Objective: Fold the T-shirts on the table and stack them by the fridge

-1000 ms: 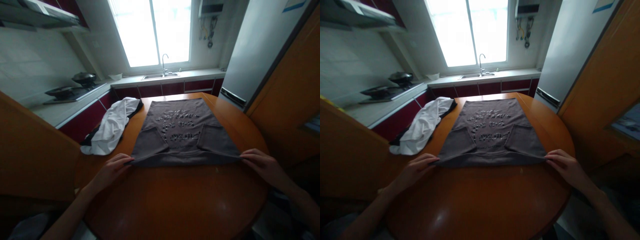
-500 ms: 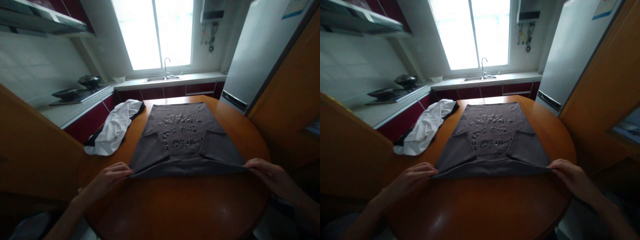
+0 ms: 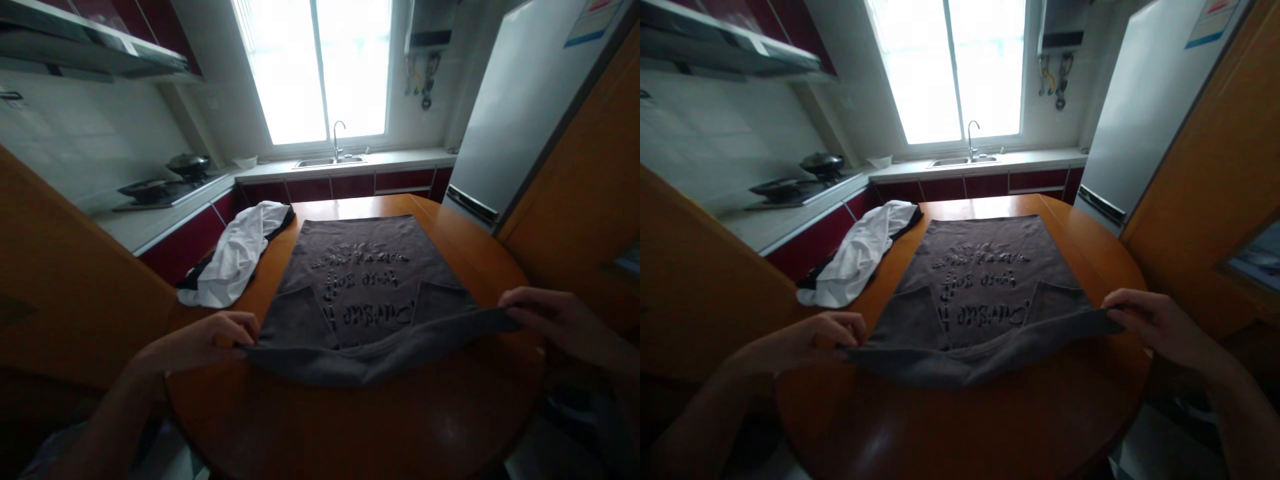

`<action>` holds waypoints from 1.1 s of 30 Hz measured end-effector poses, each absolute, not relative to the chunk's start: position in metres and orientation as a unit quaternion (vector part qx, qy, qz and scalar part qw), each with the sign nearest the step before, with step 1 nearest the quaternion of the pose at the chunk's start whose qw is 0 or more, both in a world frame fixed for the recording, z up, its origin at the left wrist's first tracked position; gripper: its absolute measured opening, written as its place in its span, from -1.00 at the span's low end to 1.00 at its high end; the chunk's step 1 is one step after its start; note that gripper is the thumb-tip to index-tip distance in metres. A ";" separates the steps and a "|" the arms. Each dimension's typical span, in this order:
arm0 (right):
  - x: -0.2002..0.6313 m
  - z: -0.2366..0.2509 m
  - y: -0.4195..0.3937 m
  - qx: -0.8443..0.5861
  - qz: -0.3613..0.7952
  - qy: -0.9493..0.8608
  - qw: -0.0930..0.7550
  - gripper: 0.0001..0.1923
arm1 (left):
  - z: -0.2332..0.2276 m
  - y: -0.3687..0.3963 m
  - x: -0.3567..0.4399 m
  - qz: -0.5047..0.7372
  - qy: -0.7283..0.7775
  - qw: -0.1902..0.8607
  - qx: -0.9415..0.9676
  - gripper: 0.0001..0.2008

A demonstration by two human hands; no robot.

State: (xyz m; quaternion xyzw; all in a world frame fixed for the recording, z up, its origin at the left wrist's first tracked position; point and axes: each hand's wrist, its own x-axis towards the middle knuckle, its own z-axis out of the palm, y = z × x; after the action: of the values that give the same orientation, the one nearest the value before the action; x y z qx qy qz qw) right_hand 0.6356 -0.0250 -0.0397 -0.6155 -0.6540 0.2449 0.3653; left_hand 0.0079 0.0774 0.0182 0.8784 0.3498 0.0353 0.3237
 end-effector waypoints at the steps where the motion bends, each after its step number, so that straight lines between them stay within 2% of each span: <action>1: 0.638 -0.033 -0.013 -0.610 0.233 -0.653 0.384 -0.63 | 0.024 0.089 0.005 0.030 0.348 0.345 0.871 -0.69; 5: 0.647 -0.017 0.040 -0.601 0.194 -0.637 0.442 -0.52 | 0.031 0.140 -0.005 0.132 0.407 0.340 0.837 -0.66; 9: 0.644 -0.035 0.096 -0.611 0.206 -0.639 0.419 -0.46 | 0.002 0.184 0.007 0.230 0.500 0.341 0.762 -0.57; 13: 0.637 -0.072 0.136 -0.632 0.291 -0.636 0.334 -0.49 | -0.035 0.210 0.030 0.194 0.559 0.387 0.707 -0.58; 17: 0.643 -0.087 0.150 -0.637 0.339 -0.630 0.289 -0.52 | -0.045 0.220 0.036 0.150 0.574 0.418 0.688 -0.61; 20: 0.652 -0.078 0.151 -0.634 0.348 -0.626 0.292 -0.47 | -0.035 0.223 0.033 0.168 0.570 0.429 0.680 -0.55; 25: 0.660 -0.058 0.156 -0.634 0.296 -0.622 0.351 -0.45 | -0.022 0.237 0.030 0.281 0.565 0.398 0.666 -0.46; 28: 0.656 -0.063 0.163 -0.641 0.295 -0.613 0.355 -0.46 | -0.034 0.251 0.035 0.283 0.568 0.377 0.675 -0.51; 33: 0.650 -0.081 0.174 -0.656 0.328 -0.603 0.314 -0.50 | -0.063 0.265 0.045 0.244 0.583 0.372 0.680 -0.61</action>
State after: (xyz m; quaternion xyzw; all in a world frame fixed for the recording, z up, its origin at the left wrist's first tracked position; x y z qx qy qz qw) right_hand 0.6495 0.1744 -0.0812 -0.6556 -0.6033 0.3282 0.3137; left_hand 0.0445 0.2646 -0.0628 0.6798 0.5827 0.2444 0.3722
